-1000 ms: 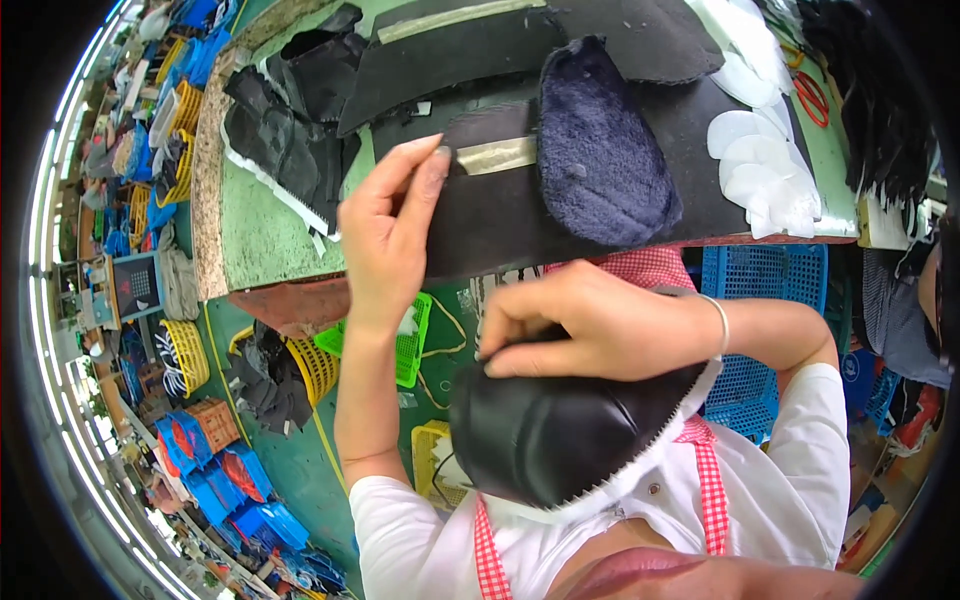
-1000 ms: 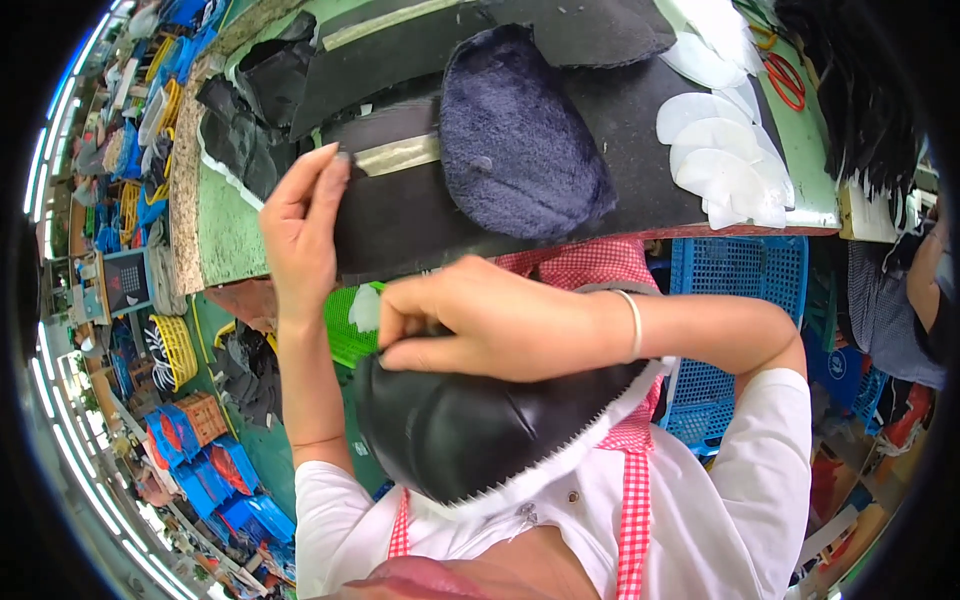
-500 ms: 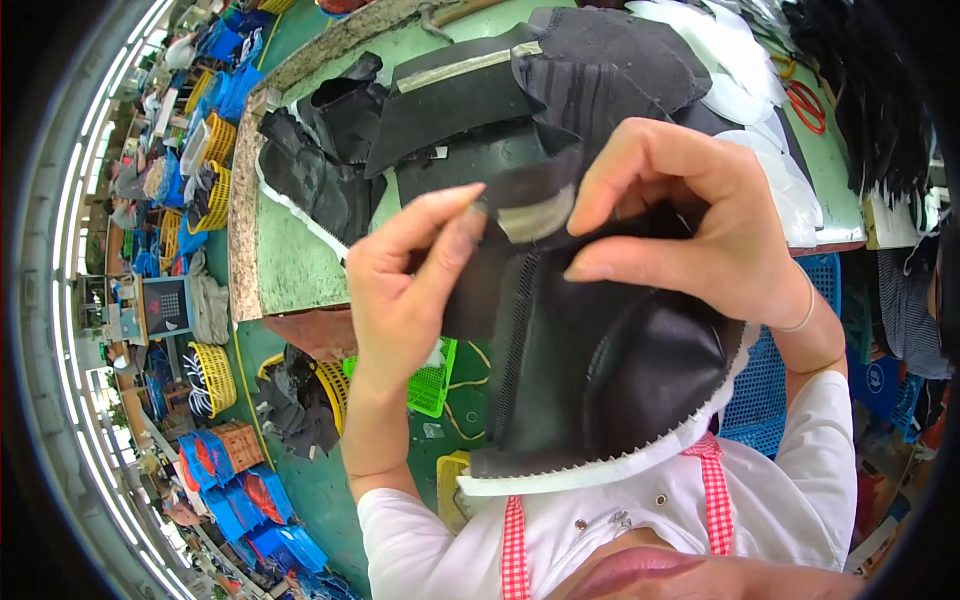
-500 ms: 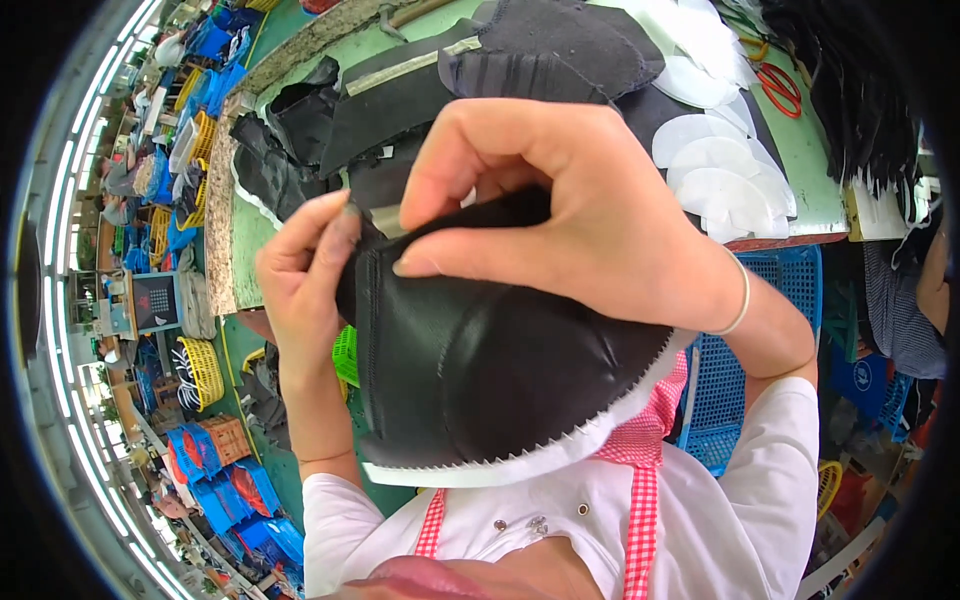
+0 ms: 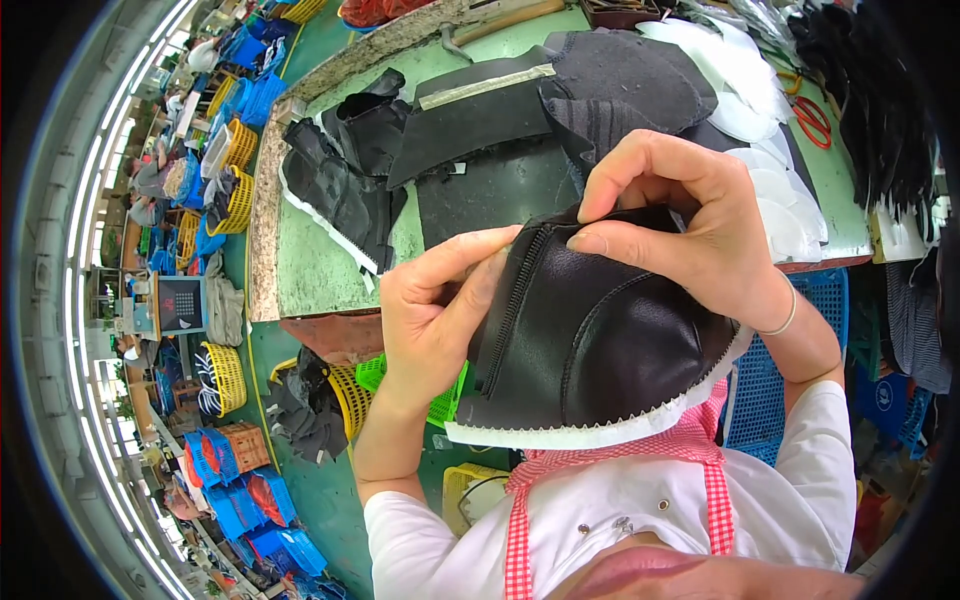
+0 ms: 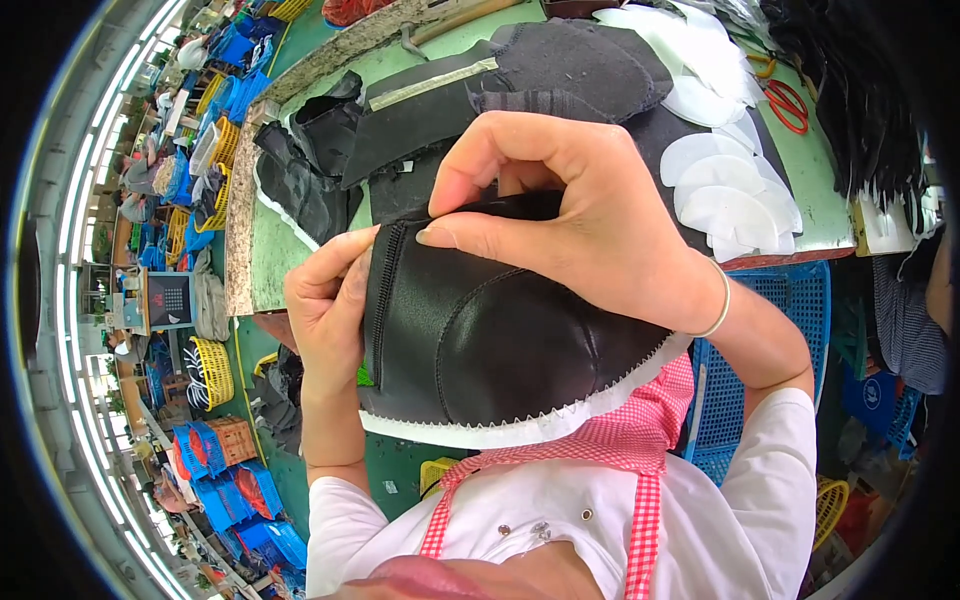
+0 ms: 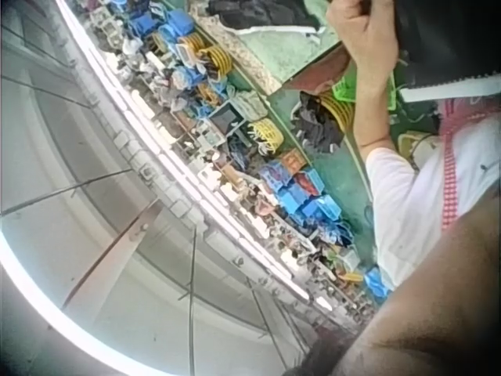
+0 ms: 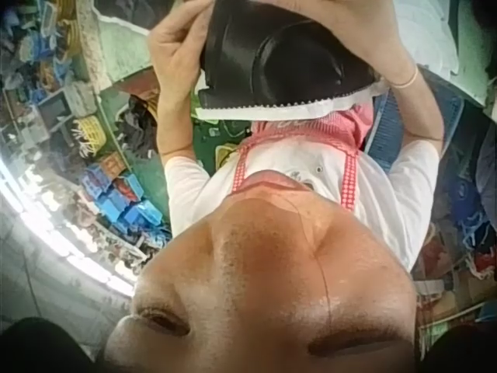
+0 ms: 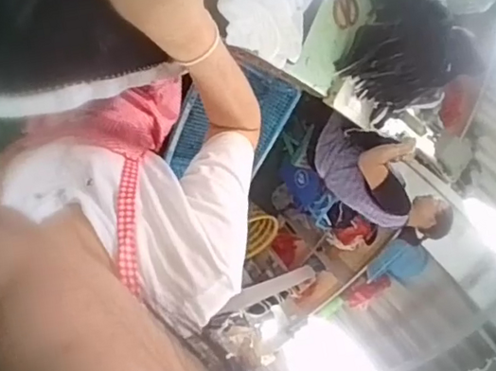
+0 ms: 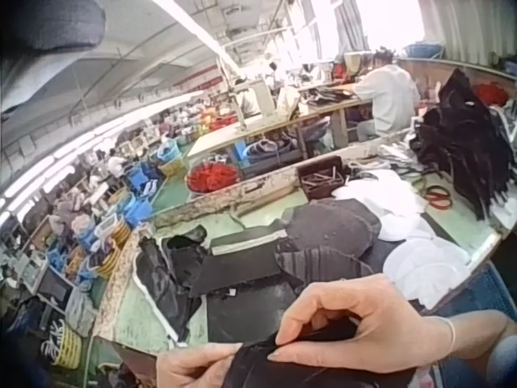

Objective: Assembling black leather boots by manually attaching inner linings and structural components.

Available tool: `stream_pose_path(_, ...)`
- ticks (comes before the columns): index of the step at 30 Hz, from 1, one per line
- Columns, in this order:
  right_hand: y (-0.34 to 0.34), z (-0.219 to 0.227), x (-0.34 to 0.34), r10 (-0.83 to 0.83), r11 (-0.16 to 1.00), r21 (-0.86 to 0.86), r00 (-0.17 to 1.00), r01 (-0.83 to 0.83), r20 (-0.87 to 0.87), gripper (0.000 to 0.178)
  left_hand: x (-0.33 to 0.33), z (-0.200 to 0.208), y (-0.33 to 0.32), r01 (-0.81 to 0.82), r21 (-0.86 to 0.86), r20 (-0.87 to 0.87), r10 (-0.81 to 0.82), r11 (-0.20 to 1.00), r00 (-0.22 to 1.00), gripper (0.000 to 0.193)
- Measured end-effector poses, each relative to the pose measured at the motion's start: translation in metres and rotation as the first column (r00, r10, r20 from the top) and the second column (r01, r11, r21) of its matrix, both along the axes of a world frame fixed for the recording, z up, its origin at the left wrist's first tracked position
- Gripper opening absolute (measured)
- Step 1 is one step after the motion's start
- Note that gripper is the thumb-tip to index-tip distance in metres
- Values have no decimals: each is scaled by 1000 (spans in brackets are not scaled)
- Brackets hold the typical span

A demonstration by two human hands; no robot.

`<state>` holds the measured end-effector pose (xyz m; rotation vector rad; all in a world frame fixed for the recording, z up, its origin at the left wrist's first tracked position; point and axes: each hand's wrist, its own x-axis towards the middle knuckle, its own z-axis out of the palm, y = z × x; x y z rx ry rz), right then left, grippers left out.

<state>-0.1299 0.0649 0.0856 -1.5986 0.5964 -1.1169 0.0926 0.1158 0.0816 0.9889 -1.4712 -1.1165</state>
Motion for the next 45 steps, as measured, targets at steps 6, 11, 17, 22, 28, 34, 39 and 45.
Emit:
stream_pose_path(6, -3, -2, 2, -2, 1000, 22, 1000, 2, -19, 14, 4, -1, -4, 30, -5, 24, -30, 1000, 999, 22)
stream_pose_path(11, -4, -7, 6, -31, 999, -20, 998, 30, -58, 13, 1, 3, -9, 47, 115, -149, -29, 992, 988, 20)
stream_pose_path(17, 1, -2, 1, -198, 964, -219, 956, 150, -217, 25, -1, 19, -9, -82, -57, 245, 93, 995, 965, 10)
stream_pose_path(22, -6, -12, -39, 3, 999, -30, 940, -14, -342, 25, 20, 18, -9, -30, -85, 244, 50, 996, 968, 12)
stream_pose_path(28, -15, 1, -40, 46, 903, -397, 956, -163, -288, 24, 25, 17, -4, 50, -31, 27, -49, 998, 998, 27)
stream_pose_path(34, -11, -9, -37, 198, 931, -283, 971, -228, -133, 27, 25, 8, 0, 102, 77, -108, -94, 992, 990, 36)
stream_pose_path(39, -10, -15, -33, 270, 953, -116, 957, -281, -104, 28, 27, 15, -23, 283, -68, 63, -279, 957, 958, 25)
stream_pose_path(45, -2, 9, -35, 136, 939, -253, 928, -232, -347, 26, -9, 61, -43, 594, -180, 721, -306, 784, 622, 22)
